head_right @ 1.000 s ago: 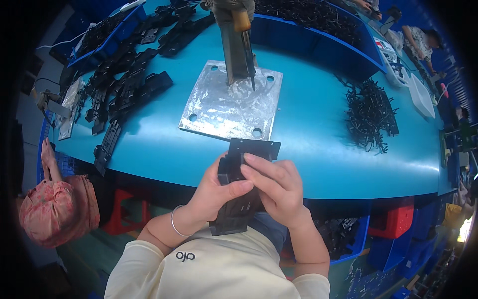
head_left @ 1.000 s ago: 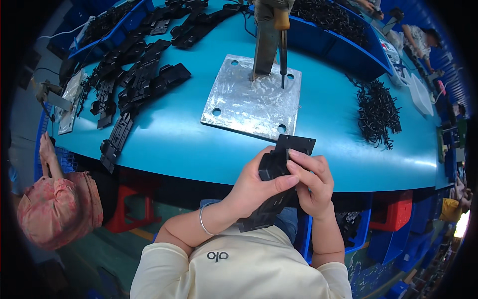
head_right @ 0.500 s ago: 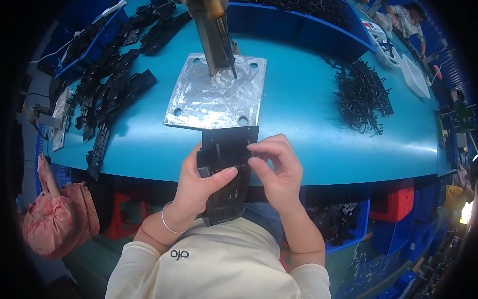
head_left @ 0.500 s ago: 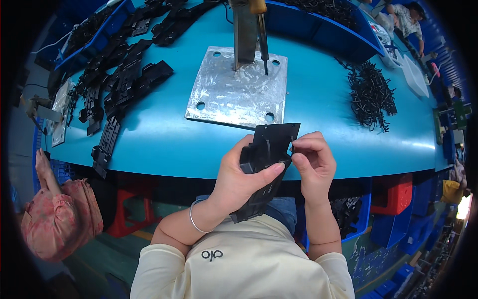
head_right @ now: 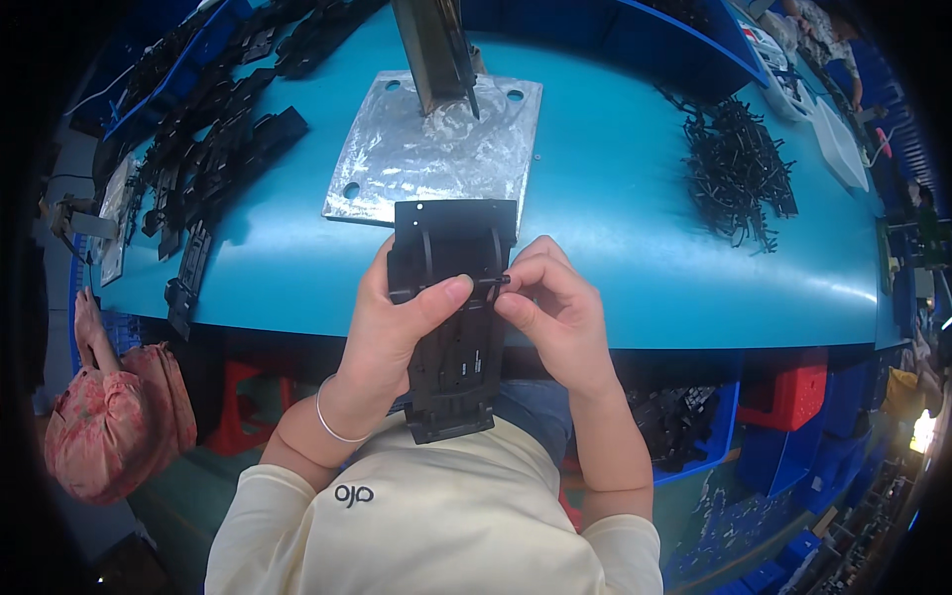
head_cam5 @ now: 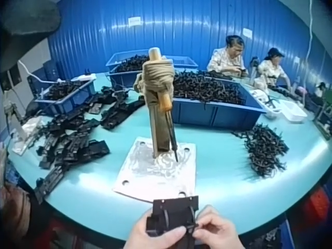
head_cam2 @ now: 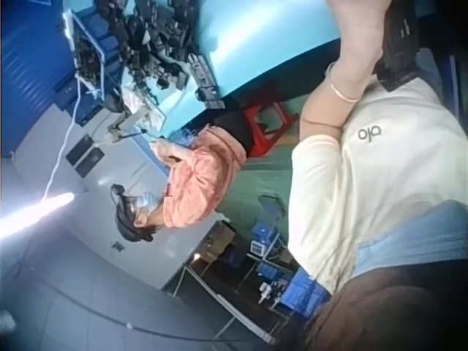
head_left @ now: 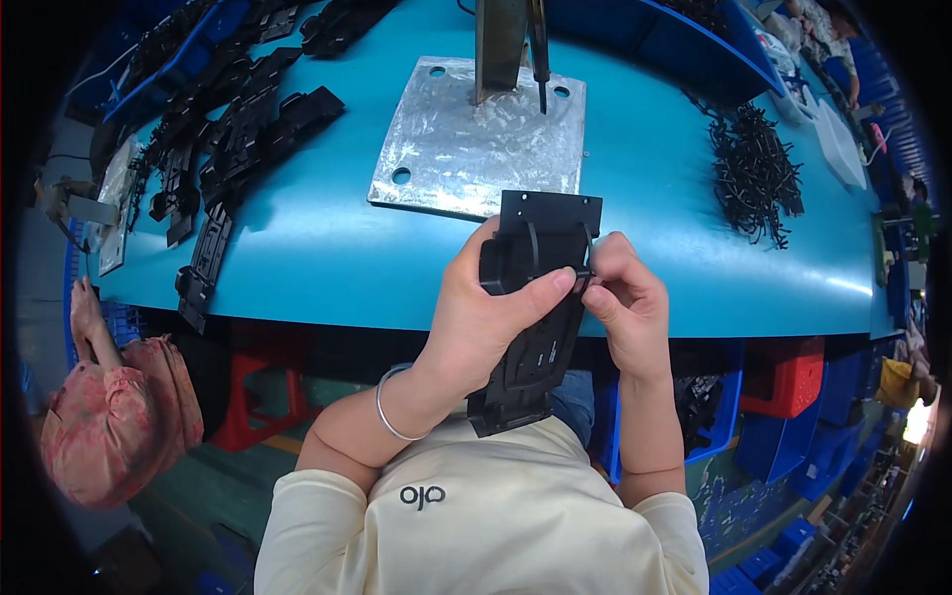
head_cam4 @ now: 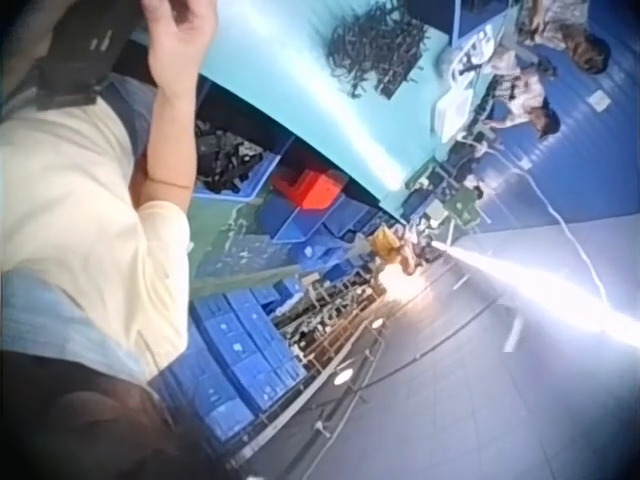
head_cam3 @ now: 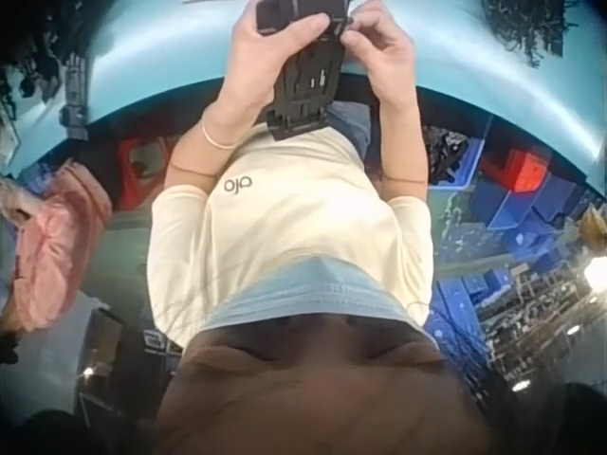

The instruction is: Assembling black plastic toy car chassis components using a stationary power screwdriver at a factory workbench.

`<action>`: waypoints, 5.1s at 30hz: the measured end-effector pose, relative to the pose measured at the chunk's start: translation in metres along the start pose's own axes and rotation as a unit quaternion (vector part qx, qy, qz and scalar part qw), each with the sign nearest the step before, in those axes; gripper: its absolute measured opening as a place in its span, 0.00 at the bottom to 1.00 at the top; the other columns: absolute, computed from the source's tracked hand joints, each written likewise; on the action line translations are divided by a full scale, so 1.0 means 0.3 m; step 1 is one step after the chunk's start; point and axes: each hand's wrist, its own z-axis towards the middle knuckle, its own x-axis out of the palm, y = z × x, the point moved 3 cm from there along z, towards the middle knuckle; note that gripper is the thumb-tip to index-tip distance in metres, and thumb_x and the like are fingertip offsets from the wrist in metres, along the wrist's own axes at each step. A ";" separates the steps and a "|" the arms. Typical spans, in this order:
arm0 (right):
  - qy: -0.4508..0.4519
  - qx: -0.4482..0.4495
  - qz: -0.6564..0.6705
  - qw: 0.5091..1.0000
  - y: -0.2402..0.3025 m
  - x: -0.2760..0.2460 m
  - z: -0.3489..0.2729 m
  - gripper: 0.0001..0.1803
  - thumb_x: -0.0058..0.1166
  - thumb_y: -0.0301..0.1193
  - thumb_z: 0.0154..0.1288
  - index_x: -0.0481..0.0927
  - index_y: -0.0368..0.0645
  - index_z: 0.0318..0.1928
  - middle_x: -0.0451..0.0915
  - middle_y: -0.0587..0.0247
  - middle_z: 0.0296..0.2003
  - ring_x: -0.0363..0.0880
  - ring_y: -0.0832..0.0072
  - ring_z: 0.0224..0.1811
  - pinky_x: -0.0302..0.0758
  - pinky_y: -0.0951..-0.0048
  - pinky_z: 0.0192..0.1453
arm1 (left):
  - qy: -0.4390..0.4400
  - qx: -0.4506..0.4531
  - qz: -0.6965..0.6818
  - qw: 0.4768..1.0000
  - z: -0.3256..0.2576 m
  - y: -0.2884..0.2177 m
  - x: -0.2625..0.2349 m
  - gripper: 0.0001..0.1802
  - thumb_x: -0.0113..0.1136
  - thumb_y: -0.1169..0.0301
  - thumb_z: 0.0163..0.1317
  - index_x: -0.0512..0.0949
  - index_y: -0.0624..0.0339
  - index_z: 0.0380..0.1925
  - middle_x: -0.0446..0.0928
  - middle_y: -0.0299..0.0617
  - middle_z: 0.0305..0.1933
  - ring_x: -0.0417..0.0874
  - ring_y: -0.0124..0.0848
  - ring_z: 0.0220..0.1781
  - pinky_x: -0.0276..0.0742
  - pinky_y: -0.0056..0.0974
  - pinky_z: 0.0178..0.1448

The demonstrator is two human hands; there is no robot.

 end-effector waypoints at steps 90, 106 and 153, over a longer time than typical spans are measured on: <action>0.024 0.119 0.104 0.987 -0.058 -0.004 0.027 0.28 0.54 0.26 0.48 0.57 0.38 0.49 0.70 0.59 0.38 0.69 0.75 0.39 0.67 0.77 0.40 | 0.013 0.003 0.064 0.998 0.036 0.012 -0.004 0.16 0.57 0.75 0.46 0.66 0.65 0.37 0.73 0.39 0.31 0.73 0.20 0.31 0.71 0.25 0.34; -0.077 0.011 -0.058 0.995 -0.025 -0.012 -0.014 0.08 0.53 0.17 0.43 0.70 0.37 0.27 0.64 0.67 0.28 0.64 0.81 0.30 0.62 0.82 0.35 | -0.002 0.052 0.093 0.994 0.033 0.031 0.007 0.18 0.58 0.74 0.45 0.66 0.68 0.36 0.73 0.38 0.29 0.72 0.19 0.30 0.70 0.23 0.33; -0.100 0.075 0.064 0.990 0.037 0.083 -0.060 0.20 0.44 0.19 0.53 0.55 0.34 0.47 0.65 0.57 0.40 0.64 0.77 0.45 0.63 0.77 0.47 | 0.110 -0.042 0.241 0.963 0.009 0.032 -0.086 0.22 0.43 0.55 0.56 0.62 0.63 0.41 0.68 0.40 0.37 0.69 0.23 0.39 0.66 0.27 0.41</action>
